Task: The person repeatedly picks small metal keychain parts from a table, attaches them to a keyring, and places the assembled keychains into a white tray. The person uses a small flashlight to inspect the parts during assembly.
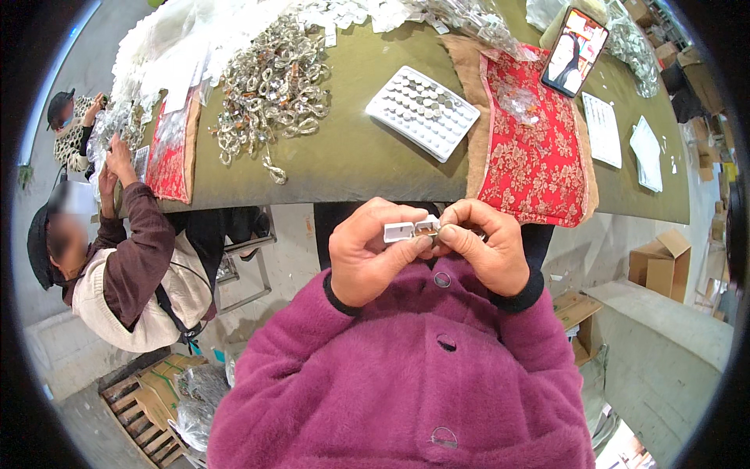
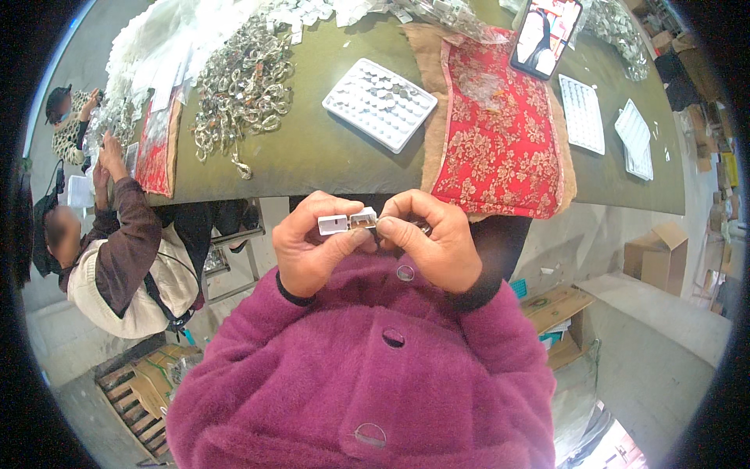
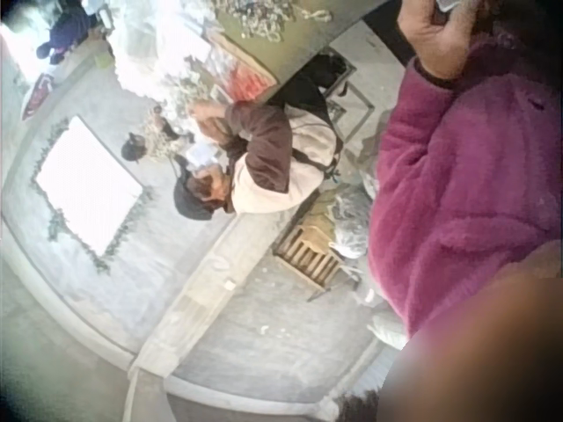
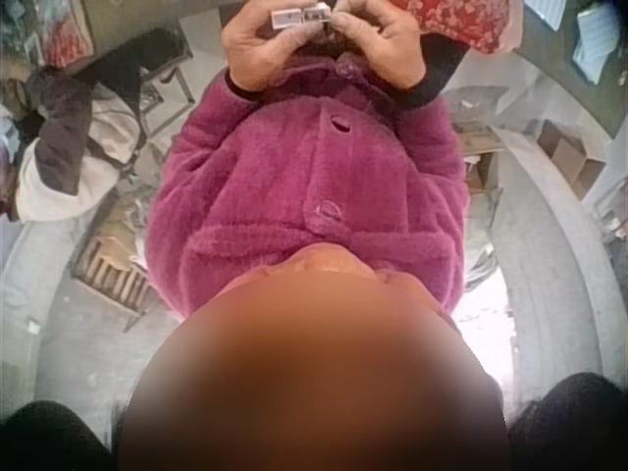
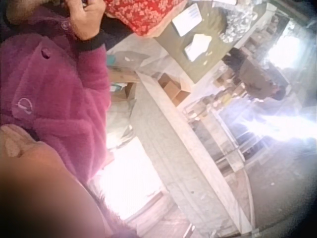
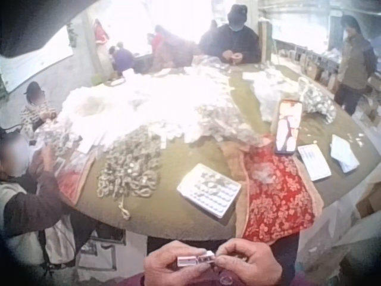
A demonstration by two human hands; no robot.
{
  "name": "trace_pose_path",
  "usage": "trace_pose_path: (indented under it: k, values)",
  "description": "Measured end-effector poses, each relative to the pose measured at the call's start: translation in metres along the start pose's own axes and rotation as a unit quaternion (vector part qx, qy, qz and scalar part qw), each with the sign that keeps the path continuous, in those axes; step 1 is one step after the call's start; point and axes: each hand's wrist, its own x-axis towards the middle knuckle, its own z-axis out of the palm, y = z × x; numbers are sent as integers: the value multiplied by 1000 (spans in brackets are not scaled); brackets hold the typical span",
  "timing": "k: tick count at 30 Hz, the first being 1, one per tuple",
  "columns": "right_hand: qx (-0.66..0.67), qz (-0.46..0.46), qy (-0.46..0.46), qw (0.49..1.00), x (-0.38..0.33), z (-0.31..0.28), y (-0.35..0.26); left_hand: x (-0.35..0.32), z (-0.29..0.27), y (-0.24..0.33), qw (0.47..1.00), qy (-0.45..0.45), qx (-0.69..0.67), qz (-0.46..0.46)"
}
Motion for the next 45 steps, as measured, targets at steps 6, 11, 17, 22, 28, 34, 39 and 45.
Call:
trace_pose_path:
  k: [6,11,17,22,28,34,39,45]
  values:
    - [103,42,-48,993,5,-7,-1,2,-4,-10,922,-16,-287,-259]
    - [20,-22,22,999,1,4,3,8,-2,-15,880,-25,-371,-297]
    - [-246,-219,68,942,11,1,8,5,9,-8,993,9,-59,-98]
    - [-377,-329,61,864,20,-6,7,11,1,-8,958,18,-183,-220]
    - [-314,-353,96,876,23,-2,12,12,6,-12,983,9,-101,-156]
    - [-296,-326,103,892,28,-4,15,22,2,-16,956,-28,247,153]
    - [-98,-68,105,987,17,-4,2,28,3,-19,969,-30,187,161]
    - [76,23,22,997,23,-13,-12,30,9,-23,967,-32,-217,-130]
